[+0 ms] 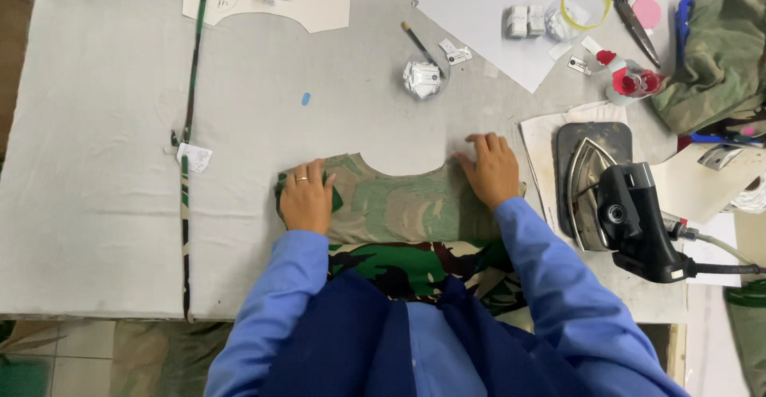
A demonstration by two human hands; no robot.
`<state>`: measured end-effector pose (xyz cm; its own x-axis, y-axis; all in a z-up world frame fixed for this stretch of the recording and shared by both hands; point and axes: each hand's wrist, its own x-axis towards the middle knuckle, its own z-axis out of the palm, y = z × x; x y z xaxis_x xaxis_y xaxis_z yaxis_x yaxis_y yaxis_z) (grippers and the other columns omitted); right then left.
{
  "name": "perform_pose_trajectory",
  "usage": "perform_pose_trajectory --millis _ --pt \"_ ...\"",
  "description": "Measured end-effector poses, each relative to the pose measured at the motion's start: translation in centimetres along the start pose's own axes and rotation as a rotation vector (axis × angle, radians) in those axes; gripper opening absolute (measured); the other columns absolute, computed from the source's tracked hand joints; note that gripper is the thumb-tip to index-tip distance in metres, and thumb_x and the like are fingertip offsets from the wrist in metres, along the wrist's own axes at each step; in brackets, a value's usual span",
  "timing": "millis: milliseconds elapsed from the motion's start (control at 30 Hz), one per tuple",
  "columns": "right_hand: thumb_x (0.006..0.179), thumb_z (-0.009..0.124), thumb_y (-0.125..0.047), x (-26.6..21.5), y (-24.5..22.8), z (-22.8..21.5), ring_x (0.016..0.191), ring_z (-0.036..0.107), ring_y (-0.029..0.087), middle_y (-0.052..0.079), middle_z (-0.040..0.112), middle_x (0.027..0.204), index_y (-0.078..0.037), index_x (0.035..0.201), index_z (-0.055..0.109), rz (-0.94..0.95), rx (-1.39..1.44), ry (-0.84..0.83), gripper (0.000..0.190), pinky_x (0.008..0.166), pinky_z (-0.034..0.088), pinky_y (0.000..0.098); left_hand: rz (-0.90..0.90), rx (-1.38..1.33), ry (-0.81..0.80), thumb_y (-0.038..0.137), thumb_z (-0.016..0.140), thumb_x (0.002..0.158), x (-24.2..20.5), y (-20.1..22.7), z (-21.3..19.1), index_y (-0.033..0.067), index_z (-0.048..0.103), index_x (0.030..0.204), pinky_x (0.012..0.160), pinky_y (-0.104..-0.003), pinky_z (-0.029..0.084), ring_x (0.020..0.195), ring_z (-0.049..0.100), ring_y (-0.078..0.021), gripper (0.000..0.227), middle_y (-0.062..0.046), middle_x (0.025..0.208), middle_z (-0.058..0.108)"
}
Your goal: The person irons a camouflage-patterned t-shirt on a white table. They repeatedly pick up small white tags from a pile, place each tag on the shirt's collar area, and press it with a steam iron. The person also smooths the fabric with their hands between ironing passes.
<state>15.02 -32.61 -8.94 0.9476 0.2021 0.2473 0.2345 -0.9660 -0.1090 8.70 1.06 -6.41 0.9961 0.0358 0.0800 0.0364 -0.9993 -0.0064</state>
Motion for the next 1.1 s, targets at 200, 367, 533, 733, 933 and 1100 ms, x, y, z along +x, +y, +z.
perform_pose_trajectory --millis 200,367,533,733,933,1100 --pt "0.088 0.074 -0.019 13.3 -2.3 -0.4 0.088 0.062 0.021 0.000 0.062 0.085 -0.015 0.099 0.066 -0.169 0.056 -0.010 0.014 0.075 0.052 0.0302 0.386 -0.293 -0.394 0.042 0.040 0.099 -2.6 5.5 -2.8 0.0268 0.032 0.149 0.100 -0.058 0.030 0.139 0.026 -0.0376 0.053 -0.011 0.151 0.029" --pt "0.079 0.080 -0.031 18.4 -2.7 2.4 0.093 0.062 0.018 -0.007 0.071 0.087 -0.024 0.094 0.072 -0.183 -0.080 -0.249 0.018 0.078 0.049 0.0323 0.105 -0.245 -0.670 0.057 0.026 0.101 -1.6 3.2 -4.1 0.0324 0.008 0.157 0.113 -0.067 0.011 0.150 0.002 -0.0372 0.064 -0.007 0.165 0.004" --pt "0.084 0.079 -0.030 16.3 -2.3 1.1 0.079 0.065 0.021 -0.002 0.068 0.077 -0.020 0.085 0.073 -0.210 0.123 0.084 0.012 0.073 0.051 0.0319 -0.056 -0.191 -0.198 0.052 0.046 0.098 -1.6 2.7 -1.4 0.0133 0.038 0.148 0.109 -0.070 0.012 0.146 0.021 -0.0402 0.064 -0.018 0.158 0.028" --pt "0.087 0.072 -0.007 2.7 -11.3 -5.3 0.083 0.064 0.016 0.011 0.070 0.098 -0.003 0.103 0.066 0.328 1.402 -0.285 0.018 0.072 0.054 0.0273 0.043 -0.999 -0.238 0.049 0.039 0.104 -1.0 7.7 -1.4 0.0056 0.049 0.119 0.096 -0.048 0.045 0.114 0.055 -0.0357 0.047 -0.011 0.111 0.056" --pt "0.077 0.081 -0.007 -5.8 -8.2 -2.5 0.069 0.064 0.016 0.012 0.069 0.085 0.000 0.095 0.069 0.631 1.263 -0.495 0.022 0.059 0.054 0.0290 0.281 -0.622 -0.499 0.047 0.054 0.093 -3.9 7.6 2.7 0.0230 0.060 0.099 0.089 -0.045 0.046 0.111 0.056 -0.0256 0.025 0.002 0.109 0.058" --pt "0.075 0.082 -0.015 -6.1 -8.1 1.7 0.077 0.067 0.019 0.008 0.070 0.083 -0.008 0.093 0.070 0.550 1.022 -0.467 0.023 0.063 0.054 0.0316 0.070 -0.436 -0.384 0.051 0.055 0.093 -3.9 7.1 -1.4 0.0189 0.042 0.130 0.104 -0.057 0.029 0.131 0.032 -0.0310 0.051 -0.008 0.139 0.035"
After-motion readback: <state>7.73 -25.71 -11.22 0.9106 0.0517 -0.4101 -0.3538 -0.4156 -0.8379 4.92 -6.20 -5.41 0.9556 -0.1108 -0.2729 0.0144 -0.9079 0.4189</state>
